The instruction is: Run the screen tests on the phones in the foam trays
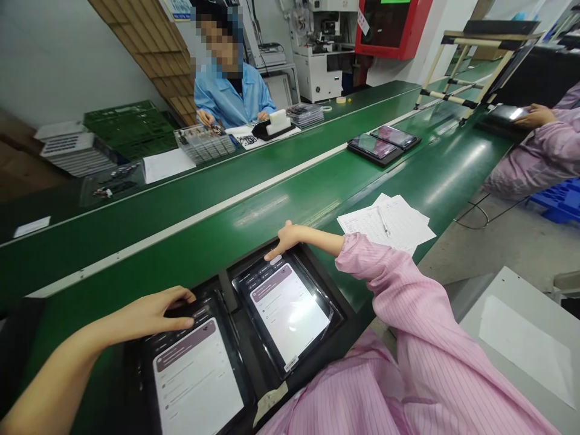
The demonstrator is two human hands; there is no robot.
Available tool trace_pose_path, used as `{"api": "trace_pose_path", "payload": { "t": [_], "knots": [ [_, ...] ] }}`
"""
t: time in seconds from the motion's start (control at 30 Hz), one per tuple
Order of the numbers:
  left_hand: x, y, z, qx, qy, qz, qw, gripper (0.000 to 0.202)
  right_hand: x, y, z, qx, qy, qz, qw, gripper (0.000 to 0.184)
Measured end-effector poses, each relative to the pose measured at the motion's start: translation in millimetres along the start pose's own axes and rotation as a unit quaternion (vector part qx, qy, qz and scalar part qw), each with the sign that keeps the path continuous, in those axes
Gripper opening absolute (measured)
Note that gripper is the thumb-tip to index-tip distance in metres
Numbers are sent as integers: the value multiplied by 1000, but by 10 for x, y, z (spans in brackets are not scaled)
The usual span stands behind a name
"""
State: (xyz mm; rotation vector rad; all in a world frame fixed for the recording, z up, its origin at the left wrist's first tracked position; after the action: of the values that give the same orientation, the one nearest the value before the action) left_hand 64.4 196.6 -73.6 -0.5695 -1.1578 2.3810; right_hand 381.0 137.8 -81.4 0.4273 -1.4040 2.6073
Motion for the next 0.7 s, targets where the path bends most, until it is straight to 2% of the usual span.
{"api": "trace_pose_path", "payload": {
  "t": [0.1,0.17,0.23,0.3,0.37,0.43,0.47,0.53,0.6,0.7],
  "knots": [
    [-115,220,105,1,-37,-45,998,82,66,299,186,-71,-54,48,995,108],
    [-208,377,161,-56,-50,-105,992,86,80,560,287,-135,-106,94,981,129],
    [-255,482,172,-115,-54,-128,984,79,21,762,314,-187,-129,108,968,134],
    [-229,523,145,-160,-77,-81,981,53,-99,847,271,-248,-110,76,960,121],
    [-168,537,109,-208,-120,-11,971,24,-233,853,211,-330,-62,24,942,84],
    [-146,575,91,-260,-139,47,955,30,-328,878,196,-404,-33,-4,914,40],
    [-165,609,89,-281,-126,69,949,32,-354,921,215,-425,-33,0,904,26],
    [-261,698,92,-298,-75,94,947,32,-377,1067,294,-436,-33,41,898,23],
    [-385,780,96,-303,-48,75,949,37,-387,1245,392,-442,-16,77,893,30],
    [-505,828,103,-310,-87,15,947,36,-402,1426,481,-463,-12,72,884,35]
  ]
}}
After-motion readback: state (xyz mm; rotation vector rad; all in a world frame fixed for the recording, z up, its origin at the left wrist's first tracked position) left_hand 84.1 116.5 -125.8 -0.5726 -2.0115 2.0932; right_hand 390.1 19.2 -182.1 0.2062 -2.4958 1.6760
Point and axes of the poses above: each hand's wrist, its own z-axis away from the middle knuckle, its own y-axis out of the palm, x = y × z, the point moved 1 cm from there along -z, towards the middle knuckle, and after that the axes turned 6 degrees about -y, right-handed, at the moved point
